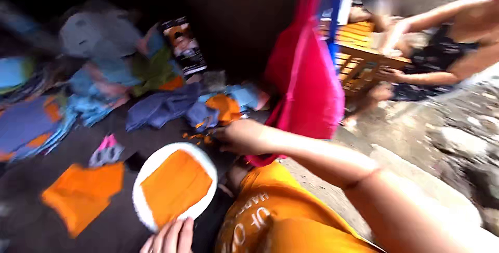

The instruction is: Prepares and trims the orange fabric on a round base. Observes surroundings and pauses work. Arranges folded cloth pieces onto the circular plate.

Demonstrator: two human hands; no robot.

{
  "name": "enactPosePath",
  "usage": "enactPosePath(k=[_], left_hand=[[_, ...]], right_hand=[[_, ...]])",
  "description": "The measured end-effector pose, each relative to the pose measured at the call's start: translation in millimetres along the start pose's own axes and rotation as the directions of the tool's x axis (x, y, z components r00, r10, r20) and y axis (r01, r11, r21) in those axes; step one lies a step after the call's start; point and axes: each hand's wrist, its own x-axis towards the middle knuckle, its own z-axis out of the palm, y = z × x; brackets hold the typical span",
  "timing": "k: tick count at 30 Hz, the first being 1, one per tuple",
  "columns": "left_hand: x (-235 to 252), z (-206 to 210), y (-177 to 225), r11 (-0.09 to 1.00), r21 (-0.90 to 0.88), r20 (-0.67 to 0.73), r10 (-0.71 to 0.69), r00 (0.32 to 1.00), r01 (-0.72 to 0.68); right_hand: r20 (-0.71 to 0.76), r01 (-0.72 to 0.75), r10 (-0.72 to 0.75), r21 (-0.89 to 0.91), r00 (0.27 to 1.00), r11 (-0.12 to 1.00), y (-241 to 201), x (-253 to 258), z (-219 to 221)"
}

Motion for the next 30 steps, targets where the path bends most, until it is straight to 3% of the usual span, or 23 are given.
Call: enactPosePath(k=[3,6,9,11,13,15,19,22,27,30], left_hand=[[-14,2,-21,1.000,-0.013,-0.088,-0.018,0.996,0.017],[-23,1,-41,0.999,-0.011,-0.086,-0.042,0.995,0.041],[-25,-5,-53,0.978,-0.046,-0.045,-0.207,0.977,0.205],[-21,-10,-52,0.901,-0.085,-0.010,-0.428,0.904,0.426],[-13,-14,-46,0.774,-0.116,0.065,-0.620,0.782,0.623],[-4,-11,-41,0.708,-0.101,0.097,-0.692,0.716,0.698],[14,1,-37,0.712,-0.072,0.100,-0.691,0.716,0.698],[26,7,-49,0.726,-0.149,0.116,-0.661,0.741,0.671],[45,10,-78,0.714,-0.295,0.215,-0.598,0.772,0.635],[47,4,-88,0.704,-0.330,0.172,-0.610,0.774,0.628]], right_hand=[[-0.153,0.080,-0.079,0.003,0.985,0.997,-1,-5,18],[-0.300,0.191,-0.191,-0.027,0.935,0.981,-2,-8,40],[-0.370,0.253,-0.251,-0.042,0.895,0.966,-8,-3,59],[-0.397,0.285,-0.286,-0.064,0.872,0.956,-13,3,69],[-0.415,0.296,-0.309,-0.096,0.856,0.950,-20,13,75],[-0.416,0.284,-0.303,-0.109,0.857,0.953,-29,26,79],[-0.311,0.163,-0.184,-0.094,0.932,0.982,-47,53,81],[-0.272,0.117,-0.144,-0.111,0.952,0.987,-53,56,79],[-0.349,0.126,-0.171,-0.149,0.921,0.981,-49,23,85],[-0.381,0.146,-0.199,-0.163,0.903,0.976,-45,12,84]])
